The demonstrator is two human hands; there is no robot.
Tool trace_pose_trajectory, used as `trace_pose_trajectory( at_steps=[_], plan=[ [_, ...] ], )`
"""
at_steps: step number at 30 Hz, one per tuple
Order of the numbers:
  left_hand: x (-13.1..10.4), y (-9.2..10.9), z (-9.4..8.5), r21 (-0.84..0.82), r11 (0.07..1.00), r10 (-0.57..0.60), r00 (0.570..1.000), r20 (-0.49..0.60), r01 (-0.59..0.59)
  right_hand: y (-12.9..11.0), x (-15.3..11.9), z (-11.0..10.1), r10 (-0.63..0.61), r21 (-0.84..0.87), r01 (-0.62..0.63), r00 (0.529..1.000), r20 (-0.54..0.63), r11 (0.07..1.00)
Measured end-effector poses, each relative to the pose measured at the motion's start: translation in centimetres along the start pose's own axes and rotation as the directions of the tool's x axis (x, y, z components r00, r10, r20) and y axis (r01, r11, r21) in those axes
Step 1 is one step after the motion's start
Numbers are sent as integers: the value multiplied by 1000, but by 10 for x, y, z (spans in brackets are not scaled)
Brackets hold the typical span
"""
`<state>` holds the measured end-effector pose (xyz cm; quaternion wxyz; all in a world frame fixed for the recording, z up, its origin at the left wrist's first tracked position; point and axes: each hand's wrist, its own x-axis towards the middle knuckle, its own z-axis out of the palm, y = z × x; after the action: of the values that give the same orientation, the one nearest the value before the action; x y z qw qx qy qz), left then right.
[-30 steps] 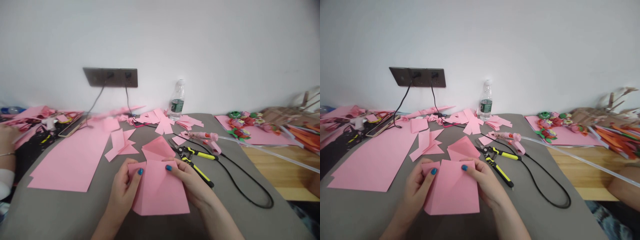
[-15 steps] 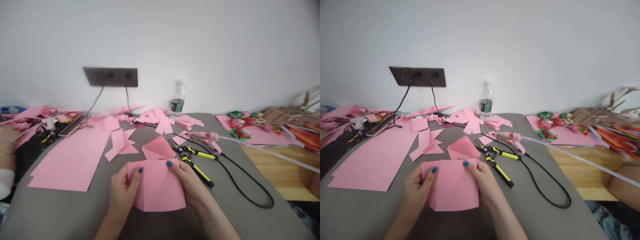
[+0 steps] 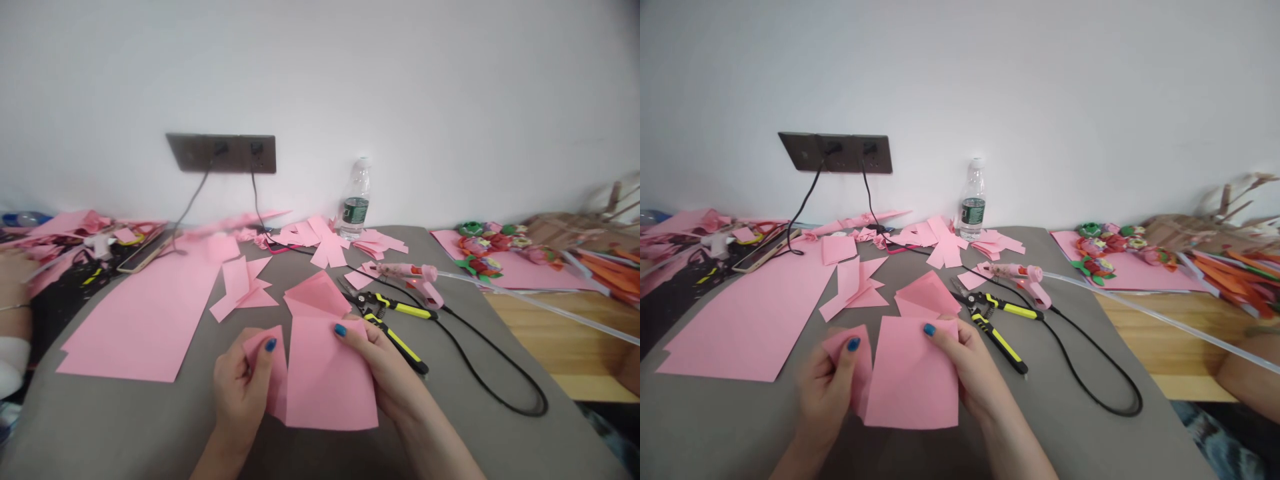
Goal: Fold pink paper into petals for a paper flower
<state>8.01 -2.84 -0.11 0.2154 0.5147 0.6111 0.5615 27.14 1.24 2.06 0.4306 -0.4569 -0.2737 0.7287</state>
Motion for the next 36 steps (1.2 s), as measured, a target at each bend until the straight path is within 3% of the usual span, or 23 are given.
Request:
trace_pose_trajectory(
  at_steps=[3, 5, 8, 11, 15, 17, 21, 23, 27, 30, 33, 36],
  plan=[
    [0, -6, -3, 1, 994, -110, 977, -184, 112, 0, 2, -4, -40, -28, 39, 998, -43, 999],
    [2, -7, -5, -25, 989, -150, 971, -184, 148, -1, 2, -4, -61, -37, 59, 997, -56, 998],
    [5, -4, -5, -99, 986, -149, 980, -133, 136, -2, 1, -1, -64, -20, 63, 996, -64, 998],
    [9, 0, -3, -217, 956, -208, 978, -25, 198, -4, 1, 1, -55, -15, 54, 997, -58, 998],
    [13, -2, 0, -352, 858, -310, 924, 225, 374, -5, 2, -3, -38, 28, 40, 997, -62, 999],
    [12, -5, 2, -358, 832, -365, 904, 221, 424, -3, 2, -4, -16, 62, 18, 999, -30, 998],
    [4, -7, 3, -229, 908, -352, 935, 43, 352, 3, 5, -4, 21, 63, -27, 994, 105, 998],
    [2, -4, 3, -138, 943, -293, 953, 77, 302, 8, 7, -4, -21, 47, 15, 993, 114, 999],
    [3, 0, 2, -73, 954, -279, 949, 143, 292, 15, 12, -5, -167, -63, 166, 986, -15, 984],
    [6, -1, 1, -220, 888, -335, 897, 289, 403, 17, 12, -6, -277, -178, 254, 953, -120, 951],
    [7, 1, 0, -325, 770, -339, 783, 522, 549, 16, 12, -6, -369, -279, 311, 910, -188, 908],
    [7, 4, -2, -309, 749, -269, 695, 667, 586, 14, 11, -7, -410, -324, 333, 888, -208, 885]
  ],
)
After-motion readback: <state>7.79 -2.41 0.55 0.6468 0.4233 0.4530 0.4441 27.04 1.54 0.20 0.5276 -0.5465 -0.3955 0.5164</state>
